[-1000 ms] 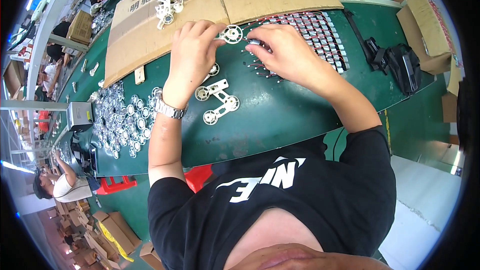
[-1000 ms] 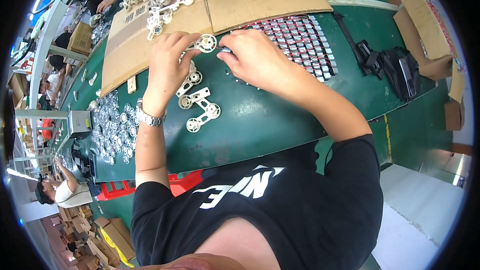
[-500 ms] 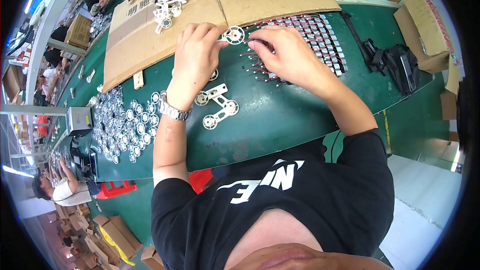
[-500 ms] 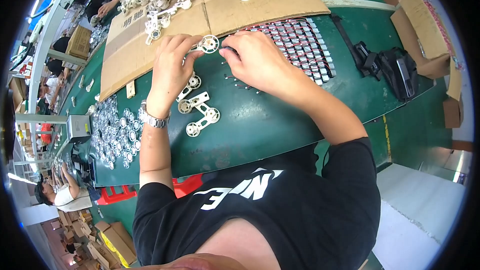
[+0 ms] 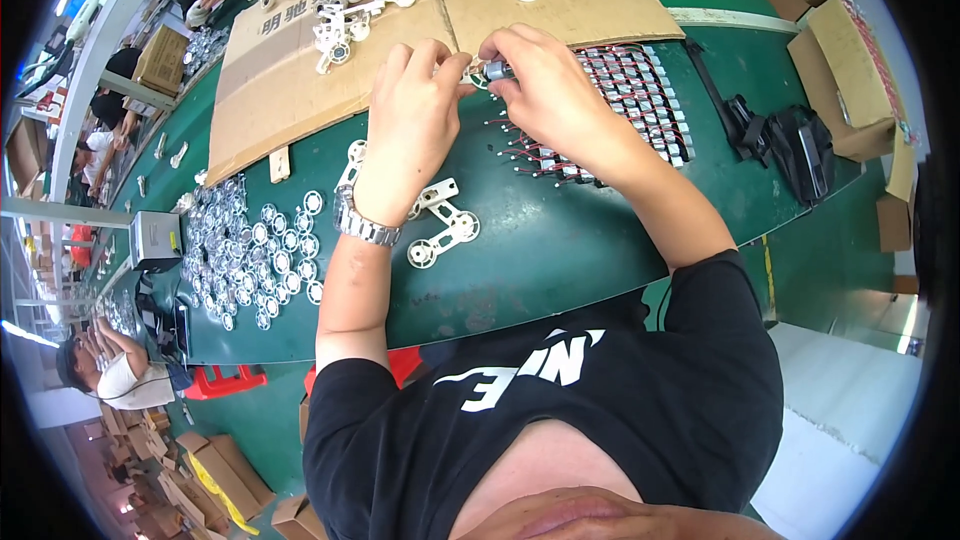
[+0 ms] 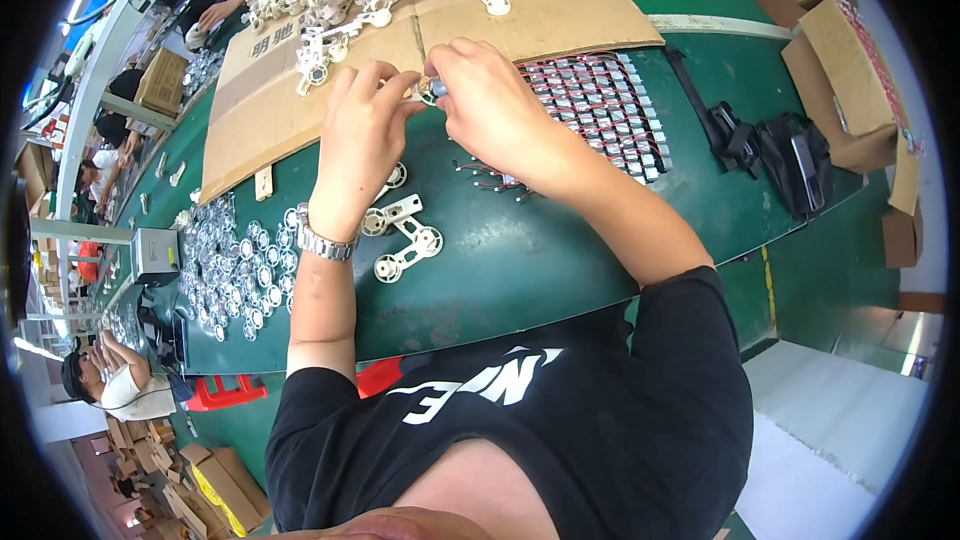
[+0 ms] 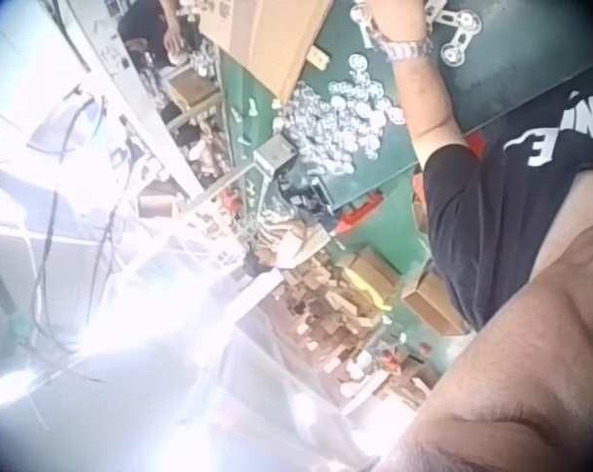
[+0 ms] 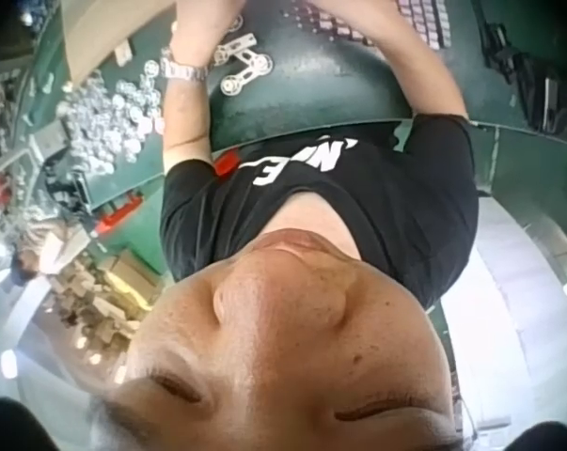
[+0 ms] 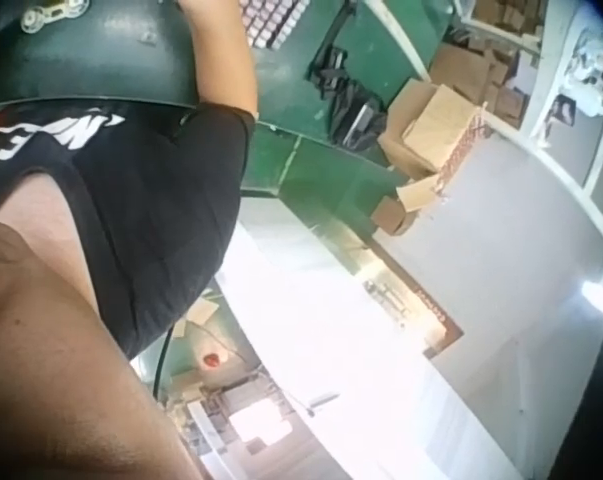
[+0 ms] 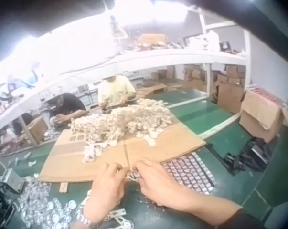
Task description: The person assembles LED light components into plastic housings by hand at a factory workbench.
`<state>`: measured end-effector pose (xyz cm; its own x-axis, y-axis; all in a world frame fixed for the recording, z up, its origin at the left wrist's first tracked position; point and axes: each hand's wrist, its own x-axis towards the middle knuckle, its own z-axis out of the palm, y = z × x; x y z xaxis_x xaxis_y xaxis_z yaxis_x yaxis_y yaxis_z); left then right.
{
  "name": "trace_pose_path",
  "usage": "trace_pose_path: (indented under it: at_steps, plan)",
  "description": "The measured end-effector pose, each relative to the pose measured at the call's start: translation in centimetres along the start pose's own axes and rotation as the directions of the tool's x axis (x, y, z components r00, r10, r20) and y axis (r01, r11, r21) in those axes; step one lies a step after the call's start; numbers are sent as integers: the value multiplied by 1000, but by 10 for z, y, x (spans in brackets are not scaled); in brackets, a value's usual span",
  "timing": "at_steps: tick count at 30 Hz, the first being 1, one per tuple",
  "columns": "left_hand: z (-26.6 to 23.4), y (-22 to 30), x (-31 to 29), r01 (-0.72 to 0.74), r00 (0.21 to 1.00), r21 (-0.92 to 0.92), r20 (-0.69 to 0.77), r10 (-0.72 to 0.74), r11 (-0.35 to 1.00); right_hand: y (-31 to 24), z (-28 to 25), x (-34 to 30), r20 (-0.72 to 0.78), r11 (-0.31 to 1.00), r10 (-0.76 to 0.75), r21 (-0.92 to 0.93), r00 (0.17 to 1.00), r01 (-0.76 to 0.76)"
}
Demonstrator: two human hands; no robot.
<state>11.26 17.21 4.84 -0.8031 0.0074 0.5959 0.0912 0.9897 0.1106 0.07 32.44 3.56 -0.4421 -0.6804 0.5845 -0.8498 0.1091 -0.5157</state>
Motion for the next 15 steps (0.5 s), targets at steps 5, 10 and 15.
trace_pose_path:
  at_steps: [5, 10, 15]
  plan:
    - [-1, -5, -5, 26, 1000, 8, -9, -25, 1000, 4, 10, 2, 5, 996, -77, 45, 997, 76]
    - [-4, -8, -10, 77, 997, -110, 9, -76, 991, 7, 7, 5, -13, 989, -146, 21, 989, 146]
    - [-6, -8, -13, 82, 996, -88, 27, -80, 993, 7, 5, 3, 73, 979, -194, -57, 978, 198]
